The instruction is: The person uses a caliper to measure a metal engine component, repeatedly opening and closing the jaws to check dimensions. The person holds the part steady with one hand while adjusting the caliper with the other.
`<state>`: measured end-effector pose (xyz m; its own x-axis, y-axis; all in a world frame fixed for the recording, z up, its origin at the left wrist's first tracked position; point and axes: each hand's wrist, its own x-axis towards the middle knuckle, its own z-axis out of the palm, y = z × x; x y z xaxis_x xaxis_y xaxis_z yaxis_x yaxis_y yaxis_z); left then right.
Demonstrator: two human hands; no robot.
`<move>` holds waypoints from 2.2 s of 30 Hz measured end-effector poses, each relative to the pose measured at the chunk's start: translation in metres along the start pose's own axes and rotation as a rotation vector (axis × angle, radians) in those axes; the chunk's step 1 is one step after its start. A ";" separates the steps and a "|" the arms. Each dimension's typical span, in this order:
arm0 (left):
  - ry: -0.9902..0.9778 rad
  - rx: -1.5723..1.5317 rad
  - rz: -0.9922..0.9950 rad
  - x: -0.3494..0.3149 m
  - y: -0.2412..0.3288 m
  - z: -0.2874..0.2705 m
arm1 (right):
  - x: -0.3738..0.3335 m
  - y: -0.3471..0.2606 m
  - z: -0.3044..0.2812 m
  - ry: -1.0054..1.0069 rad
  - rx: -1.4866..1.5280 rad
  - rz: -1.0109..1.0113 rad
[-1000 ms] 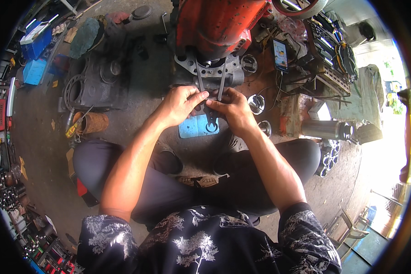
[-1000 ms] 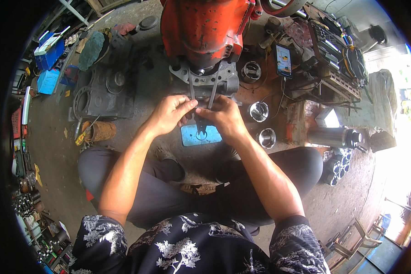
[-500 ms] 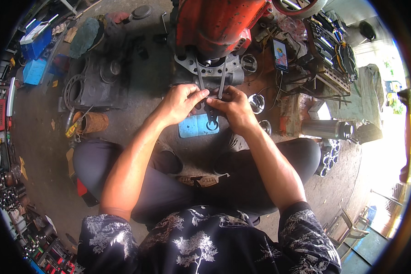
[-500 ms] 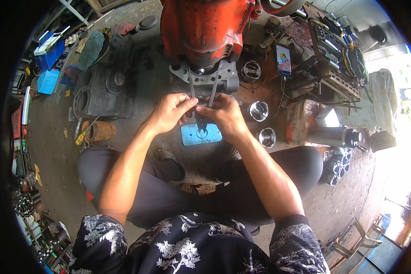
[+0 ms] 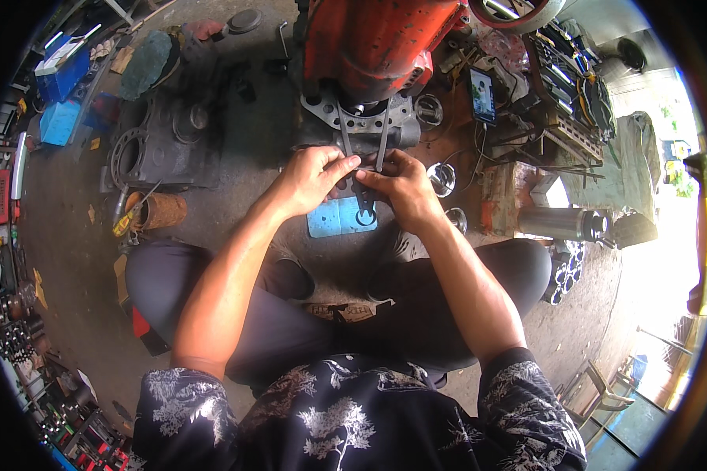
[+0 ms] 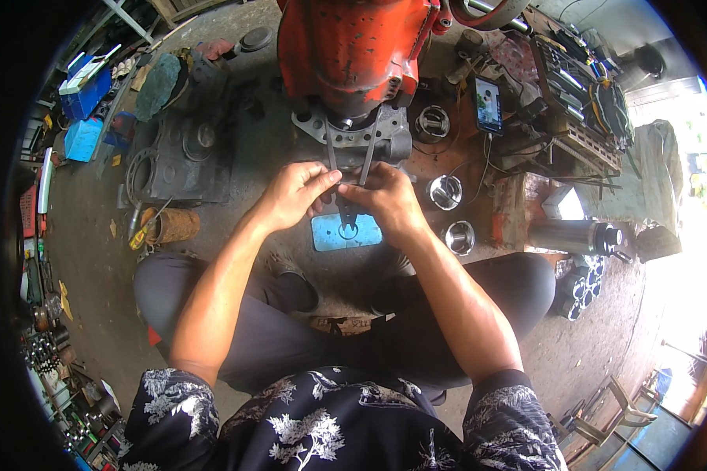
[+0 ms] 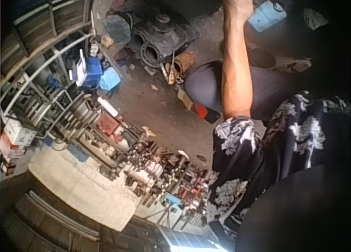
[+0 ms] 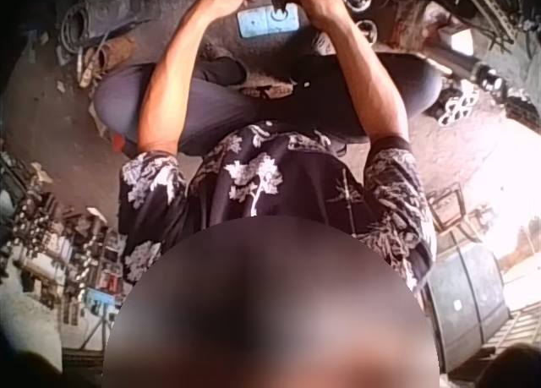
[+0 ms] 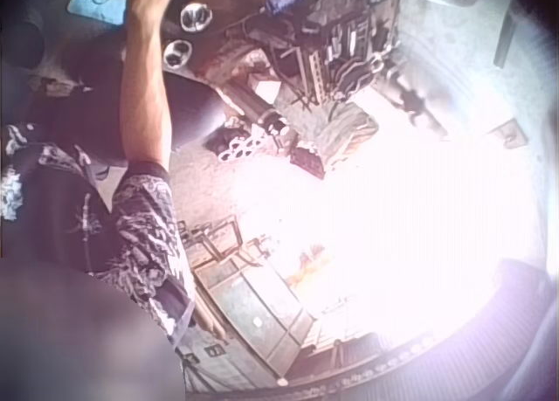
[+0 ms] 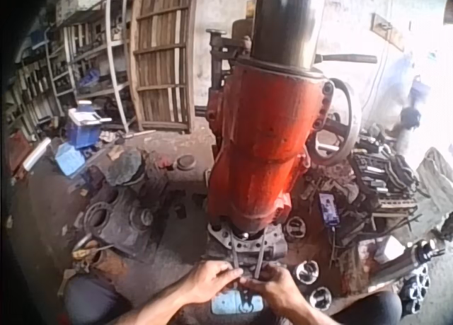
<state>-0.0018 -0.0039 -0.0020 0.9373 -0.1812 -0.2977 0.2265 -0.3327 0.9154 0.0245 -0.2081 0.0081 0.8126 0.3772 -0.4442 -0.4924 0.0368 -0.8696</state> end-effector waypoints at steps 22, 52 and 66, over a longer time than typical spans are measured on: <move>-0.004 0.000 0.013 0.002 -0.003 0.000 | 0.002 0.003 -0.001 -0.001 0.007 -0.012; 0.011 0.003 -0.007 -0.002 0.002 0.000 | 0.002 0.005 0.001 0.006 0.004 -0.014; 0.003 0.007 -0.002 -0.001 0.000 -0.001 | -0.001 0.000 0.002 0.021 -0.047 0.009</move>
<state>-0.0022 -0.0031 -0.0012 0.9377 -0.1777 -0.2985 0.2264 -0.3391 0.9131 0.0230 -0.2064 0.0092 0.8151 0.3575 -0.4559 -0.4847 -0.0103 -0.8746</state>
